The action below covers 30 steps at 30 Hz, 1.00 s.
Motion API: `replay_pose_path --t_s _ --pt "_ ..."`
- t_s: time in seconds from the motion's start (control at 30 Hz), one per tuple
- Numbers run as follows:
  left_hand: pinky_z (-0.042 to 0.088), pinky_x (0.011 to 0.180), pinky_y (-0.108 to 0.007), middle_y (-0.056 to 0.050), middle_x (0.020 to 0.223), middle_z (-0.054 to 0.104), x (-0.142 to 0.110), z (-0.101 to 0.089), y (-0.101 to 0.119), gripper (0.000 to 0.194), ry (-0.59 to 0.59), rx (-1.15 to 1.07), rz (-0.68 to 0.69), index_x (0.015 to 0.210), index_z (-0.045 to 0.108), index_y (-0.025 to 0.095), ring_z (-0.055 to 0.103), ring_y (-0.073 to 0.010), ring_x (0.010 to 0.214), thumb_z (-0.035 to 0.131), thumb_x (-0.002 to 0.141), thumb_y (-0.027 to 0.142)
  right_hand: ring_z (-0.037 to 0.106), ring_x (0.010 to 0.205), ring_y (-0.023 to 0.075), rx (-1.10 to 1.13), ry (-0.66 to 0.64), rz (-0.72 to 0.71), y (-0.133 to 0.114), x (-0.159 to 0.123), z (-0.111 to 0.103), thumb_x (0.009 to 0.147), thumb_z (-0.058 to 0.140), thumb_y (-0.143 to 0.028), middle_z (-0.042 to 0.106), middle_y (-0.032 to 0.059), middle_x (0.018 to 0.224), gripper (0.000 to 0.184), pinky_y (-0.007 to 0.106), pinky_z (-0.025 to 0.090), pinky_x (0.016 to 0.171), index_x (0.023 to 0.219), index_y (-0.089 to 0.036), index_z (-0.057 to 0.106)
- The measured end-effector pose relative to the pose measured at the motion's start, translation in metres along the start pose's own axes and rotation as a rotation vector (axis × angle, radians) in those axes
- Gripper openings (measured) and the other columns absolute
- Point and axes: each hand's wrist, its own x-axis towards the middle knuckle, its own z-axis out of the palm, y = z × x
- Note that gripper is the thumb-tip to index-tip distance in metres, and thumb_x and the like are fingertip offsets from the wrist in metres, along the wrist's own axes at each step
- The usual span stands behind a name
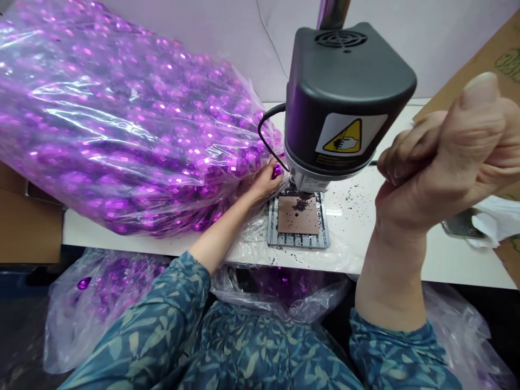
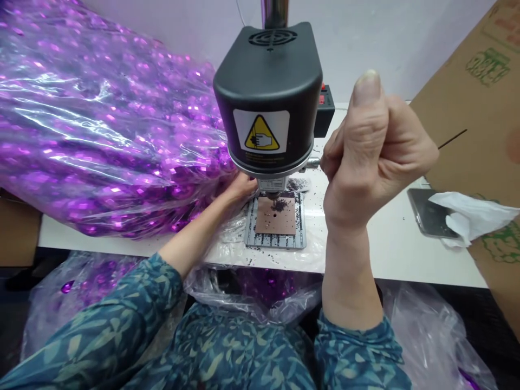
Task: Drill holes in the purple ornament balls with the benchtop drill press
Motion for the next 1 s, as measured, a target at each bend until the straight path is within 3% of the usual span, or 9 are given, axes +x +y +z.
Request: replay_pose_path --t_s 0.13,0.2,0.33,0.5,0.77,0.87,1.0 --pt "0.063 0.080 -0.035 -0.011 0.134 0.068 -0.052 -0.028 0.021 0.031 -0.010 -0.116 -0.183 0.128 0.066 0.026 0.071 -0.0223 0.104 0.062 0.099 0.037 0.033 0.039 0.0040 -0.002 0.003 0.000 0.002 -0.002 0.000 0.094 0.064 -0.040 0.034 -0.0035 0.043 0.055 0.031 0.021 0.045 0.048 -0.018 0.044" --pt "0.064 0.075 -0.033 -0.012 0.138 0.066 -0.076 -0.037 0.032 0.046 -0.013 -0.229 -0.226 0.139 0.060 0.028 0.073 -0.0203 0.097 0.069 0.097 0.046 0.033 0.039 0.0043 -0.017 0.005 0.004 0.000 -0.002 0.001 0.093 0.065 -0.043 0.033 -0.0037 0.043 0.055 0.031 0.022 0.045 0.048 -0.018 0.044" --pt "0.063 0.065 -0.033 -0.012 0.116 0.073 -0.103 -0.033 0.043 0.079 -0.145 -0.369 -0.271 0.149 0.050 0.025 0.074 -0.0193 0.077 0.080 0.086 0.063 0.034 0.039 0.0023 -0.018 0.036 0.004 0.000 -0.003 0.004 0.090 0.065 -0.049 0.033 -0.0056 0.044 0.054 0.028 0.023 0.046 0.051 -0.017 0.044" --pt "0.051 0.049 -0.028 -0.008 0.091 0.073 -0.105 -0.011 0.038 0.082 -0.189 -0.343 -0.320 0.139 0.059 0.017 0.066 -0.0164 0.062 0.073 0.084 0.076 0.032 0.040 -0.0016 0.021 0.020 -0.002 0.000 -0.003 0.004 0.088 0.064 -0.052 0.034 -0.0066 0.044 0.057 0.023 0.022 0.046 0.051 -0.015 0.040" --pt "0.058 0.062 -0.032 -0.008 0.103 0.077 -0.104 0.004 0.036 0.075 -0.265 -0.284 -0.249 0.137 0.064 0.021 0.068 -0.0177 0.070 0.081 0.081 0.067 0.029 0.039 0.0021 0.032 0.040 0.018 -0.002 -0.002 0.007 0.080 0.068 -0.058 0.031 -0.0068 0.043 0.059 0.028 0.023 0.048 0.052 -0.018 0.035" --pt "0.061 0.076 -0.035 -0.009 0.109 0.077 -0.105 0.011 0.035 0.070 -0.247 -0.235 -0.172 0.135 0.065 0.022 0.072 -0.0212 0.086 0.083 0.082 0.064 0.029 0.038 0.0046 -0.001 0.021 0.036 -0.002 -0.001 0.007 0.079 0.066 -0.061 0.032 -0.0067 0.043 0.057 0.030 0.025 0.046 0.053 -0.020 0.036" --pt "0.060 0.094 -0.040 -0.011 0.125 0.073 -0.108 0.019 0.037 0.061 -0.193 -0.019 0.012 0.131 0.067 0.022 0.071 -0.0268 0.111 0.087 0.082 0.054 0.031 0.036 0.0053 0.052 0.045 0.008 -0.001 -0.002 0.008 0.084 0.066 -0.048 0.033 -0.0065 0.043 0.049 0.029 0.024 0.045 0.053 -0.020 0.040"
